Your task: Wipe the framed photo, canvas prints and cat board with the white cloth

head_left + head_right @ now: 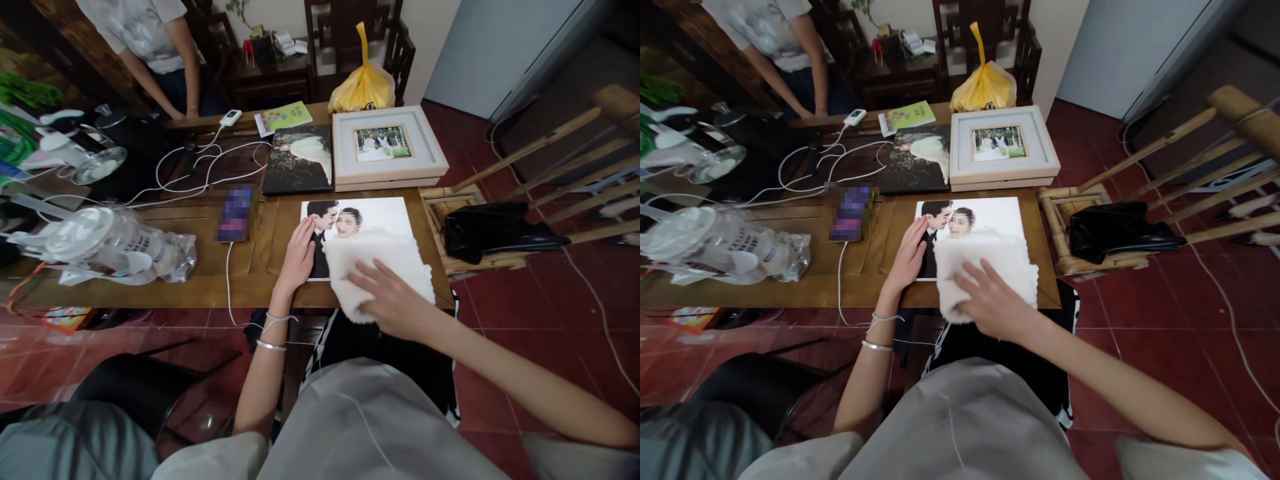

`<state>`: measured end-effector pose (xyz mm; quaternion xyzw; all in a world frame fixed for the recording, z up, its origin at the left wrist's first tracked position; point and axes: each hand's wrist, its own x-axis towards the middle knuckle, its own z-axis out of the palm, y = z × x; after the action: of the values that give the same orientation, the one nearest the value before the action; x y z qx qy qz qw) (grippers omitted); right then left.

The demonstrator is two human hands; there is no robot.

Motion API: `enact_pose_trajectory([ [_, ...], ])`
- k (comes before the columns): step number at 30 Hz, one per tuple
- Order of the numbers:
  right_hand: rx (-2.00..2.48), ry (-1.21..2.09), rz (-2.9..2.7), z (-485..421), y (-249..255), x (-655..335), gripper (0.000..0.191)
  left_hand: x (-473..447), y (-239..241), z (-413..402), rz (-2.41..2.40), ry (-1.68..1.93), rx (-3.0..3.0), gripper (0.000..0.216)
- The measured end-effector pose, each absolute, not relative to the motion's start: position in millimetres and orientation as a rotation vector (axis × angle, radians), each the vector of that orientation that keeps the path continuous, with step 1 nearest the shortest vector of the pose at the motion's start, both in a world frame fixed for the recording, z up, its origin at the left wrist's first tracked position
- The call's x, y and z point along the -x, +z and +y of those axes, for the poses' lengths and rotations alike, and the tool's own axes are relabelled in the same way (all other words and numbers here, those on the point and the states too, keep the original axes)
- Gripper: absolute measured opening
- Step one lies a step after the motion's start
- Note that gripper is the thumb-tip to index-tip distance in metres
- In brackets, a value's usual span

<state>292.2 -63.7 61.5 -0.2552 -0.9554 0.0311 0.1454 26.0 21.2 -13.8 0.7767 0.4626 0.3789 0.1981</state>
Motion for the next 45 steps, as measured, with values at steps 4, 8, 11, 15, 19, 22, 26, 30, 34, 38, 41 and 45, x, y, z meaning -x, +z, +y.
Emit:
enact_pose_trajectory([
  [4, 0.688, 0.185, -2.78, -87.1, 67.4, -292.5, 0.033, -24.6, -15.4, 22.8, 1.283, 1.07, -2.188, 0.052],
  [8, 0.82, 0.304, -2.761, -49.5, 80.0, -286.1, 0.043, -23.6, -15.8, 23.3, 1.281, 1.06, -2.189, 0.051],
  [11, 1.056, 0.353, -2.732, 1.4, 90.8, -277.0, 0.044, -23.0, -15.2, 23.1, 1.278, 1.048, -2.187, 0.051],
  [15, 1.193, 0.413, -2.636, 69.6, 101.7, -266.4, 0.035, -22.1, -13.6, 23.1, 1.272, 1.045, -2.192, 0.052],
  [19, 1.184, 0.516, -2.5, 105.9, 102.3, -260.3, 0.038, -22.0, -12.8, 23.2, 1.281, 1.027, -2.187, 0.053],
  [22, 1.158, 0.492, -2.525, 97.7, 94.9, -255.5, 0.044, -22.6, -12.9, 23.0, 1.291, 1.032, -2.165, 0.053],
  [26, 1.115, 0.334, -2.775, 43.2, 82.2, -253.2, 0.051, -23.6, -12.4, 21.8, 1.268, 1.043, -2.16, 0.052],
  [30, 1.027, 0.315, -2.908, -32.2, 78.0, -261.5, 0.049, -24.8, -11.7, 20.5, 1.275, 1.043, -2.151, 0.051],
  [34, 0.89, 0.418, -2.923, -82.3, 83.0, -272.4, 0.047, -25.9, -11.6, 20.7, 1.285, 1.06, -2.146, 0.05],
  [38, 0.89, 0.492, -2.843, -71.5, 90.4, -275.7, 0.049, -25.6, -11.6, 21.4, 1.283, 1.059, -2.146, 0.049],
  [41, 1.074, 0.47, -2.758, -28.8, 96.9, -272.6, 0.051, -25.4, -11.7, 21.6, 1.283, 1.058, -2.145, 0.05],
  [45, 1.182, 0.492, -2.693, 44.6, 105.8, -264.9, 0.043, -25.2, -12.0, 21.9, 1.281, 1.067, -2.14, 0.051],
])
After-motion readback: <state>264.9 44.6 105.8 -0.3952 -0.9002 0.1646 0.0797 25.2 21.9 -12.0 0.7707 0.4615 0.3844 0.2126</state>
